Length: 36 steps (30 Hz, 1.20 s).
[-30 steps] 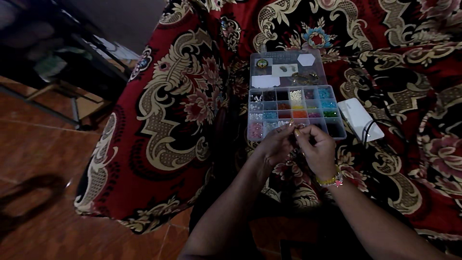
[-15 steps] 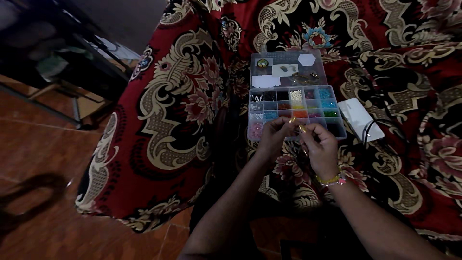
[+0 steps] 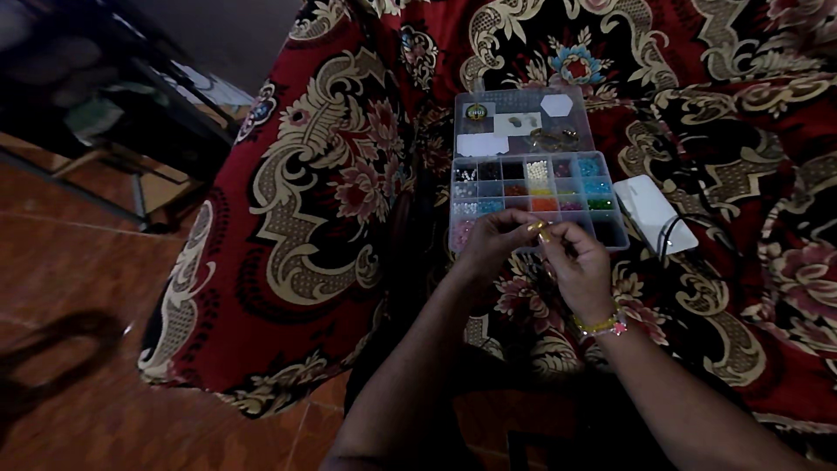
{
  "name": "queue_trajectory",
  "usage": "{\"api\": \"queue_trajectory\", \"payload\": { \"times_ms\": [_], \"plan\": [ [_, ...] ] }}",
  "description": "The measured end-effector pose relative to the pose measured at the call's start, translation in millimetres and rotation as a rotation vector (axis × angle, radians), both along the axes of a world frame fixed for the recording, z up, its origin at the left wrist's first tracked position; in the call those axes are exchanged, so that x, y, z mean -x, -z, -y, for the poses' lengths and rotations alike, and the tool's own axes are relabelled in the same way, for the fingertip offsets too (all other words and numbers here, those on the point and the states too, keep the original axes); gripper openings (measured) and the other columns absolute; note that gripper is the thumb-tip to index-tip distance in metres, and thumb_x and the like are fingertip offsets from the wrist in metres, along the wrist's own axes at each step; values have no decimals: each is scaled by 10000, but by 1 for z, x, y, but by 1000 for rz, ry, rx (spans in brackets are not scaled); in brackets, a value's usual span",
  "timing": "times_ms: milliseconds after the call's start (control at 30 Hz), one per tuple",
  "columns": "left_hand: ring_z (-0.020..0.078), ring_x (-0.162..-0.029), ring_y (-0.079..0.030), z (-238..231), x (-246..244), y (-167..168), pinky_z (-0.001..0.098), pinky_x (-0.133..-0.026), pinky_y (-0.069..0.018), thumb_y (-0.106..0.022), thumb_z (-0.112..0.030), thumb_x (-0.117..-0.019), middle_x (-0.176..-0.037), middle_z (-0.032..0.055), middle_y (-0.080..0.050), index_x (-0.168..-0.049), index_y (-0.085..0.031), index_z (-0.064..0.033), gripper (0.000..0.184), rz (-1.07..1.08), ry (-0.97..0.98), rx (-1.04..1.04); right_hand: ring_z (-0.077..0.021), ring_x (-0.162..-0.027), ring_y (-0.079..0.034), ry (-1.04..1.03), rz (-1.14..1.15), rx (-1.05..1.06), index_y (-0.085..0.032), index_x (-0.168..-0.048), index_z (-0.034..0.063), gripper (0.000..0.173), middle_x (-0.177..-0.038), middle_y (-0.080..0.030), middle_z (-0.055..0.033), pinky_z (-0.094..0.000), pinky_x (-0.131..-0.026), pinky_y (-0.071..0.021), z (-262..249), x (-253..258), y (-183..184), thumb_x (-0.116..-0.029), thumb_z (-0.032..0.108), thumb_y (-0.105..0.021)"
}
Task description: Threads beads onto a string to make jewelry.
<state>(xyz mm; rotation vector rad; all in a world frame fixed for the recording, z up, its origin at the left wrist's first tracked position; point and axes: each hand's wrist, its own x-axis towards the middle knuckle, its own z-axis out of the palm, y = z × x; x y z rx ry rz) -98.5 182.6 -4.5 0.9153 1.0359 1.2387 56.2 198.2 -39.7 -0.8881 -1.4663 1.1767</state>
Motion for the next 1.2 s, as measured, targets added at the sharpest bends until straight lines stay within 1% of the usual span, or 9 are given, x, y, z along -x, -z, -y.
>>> {"api": "queue_trajectory", "payload": {
  "times_ms": [167, 267, 467, 600, 700, 867, 933, 1033, 1200],
  "plan": [
    [107, -837, -685, 0, 5, 1, 298, -842, -585, -607, -18, -969, -918, 39, -712, -974, -703, -22, 96, 27, 25, 7, 40, -567, -545, -12, 17, -33, -692, -937, 45, 136, -707, -615, 80, -133, -518, -476, 1, 0, 0, -979, 133, -598],
    [101, -823, -687, 0, 5, -2, 281, -804, -589, -599, -37, -989, -919, 36, -717, -968, -705, -32, 108, 30, 7, 42, 20, -552, -572, -54, -6, 15, -690, -990, 14, 196, -745, -675, 56, -152, -508, -504, 3, -1, -6, -1027, 120, -530],
    [106, -847, -687, 1, 5, 0, 280, -813, -585, -600, -28, -983, -958, 51, -725, -967, -715, -26, 116, 39, -7, 28, 2, -523, -569, -97, -36, 58, -672, -1018, 13, 274, -754, -689, 40, -165, -484, -505, 3, -1, -6, -1080, 139, -437],
    [92, -834, -680, 1, 7, 2, 264, -779, -581, -615, -31, -973, -996, 45, -728, -963, -719, -49, 106, -12, 1, -1, 0, -526, -570, -105, -27, 59, -681, -1003, 30, 192, -764, -687, 35, -163, -485, -506, 3, 0, -5, -1039, 126, -518],
    [85, -812, -673, -1, 12, -3, 269, -776, -583, -648, -21, -956, -979, 42, -720, -995, -716, -23, 78, -164, -20, -29, 7, -536, -572, -99, -21, 26, -707, -968, 18, 121, -747, -678, 31, -158, -499, -511, 2, 1, -3, -975, 85, -606],
    [78, -838, -670, -1, 33, -8, 263, -767, -577, -680, -89, -966, -975, 37, -709, -1008, -719, -21, 89, -613, -156, -200, 13, -560, -588, -103, -16, -9, -714, -963, 19, 125, -758, -694, 40, -150, -520, -518, 2, 0, -2, -970, 73, -603],
    [134, -911, -685, 1, 40, -9, 317, -794, -589, -702, -100, -953, -1024, 64, -702, -1007, -736, -43, 86, -849, -183, -227, 1, -595, -624, -105, -6, -18, -721, -967, 22, 123, -780, -714, 30, -154, -543, -536, 2, 0, -2, -973, 80, -613],
    [319, -1051, -660, 5, 39, -11, 501, -928, -529, -758, -23, -880, -1086, 147, -706, -964, -762, -37, 85, -1187, -134, -260, -3, -684, -672, -94, 29, -52, -734, -960, 35, 136, -825, -739, 25, -157, -593, -555, 2, -1, -2, -978, 107, -619],
    [412, -1165, -568, 3, 32, -6, 603, -958, -447, -813, -49, -835, -1186, 174, -664, -940, -790, -61, 108, -1365, -13, -174, 56, -673, -586, -40, 83, -116, -756, -943, 51, 139, -865, -708, 39, -111, -584, -484, 0, -1, 1, -959, 146, -656]
  ]
}}
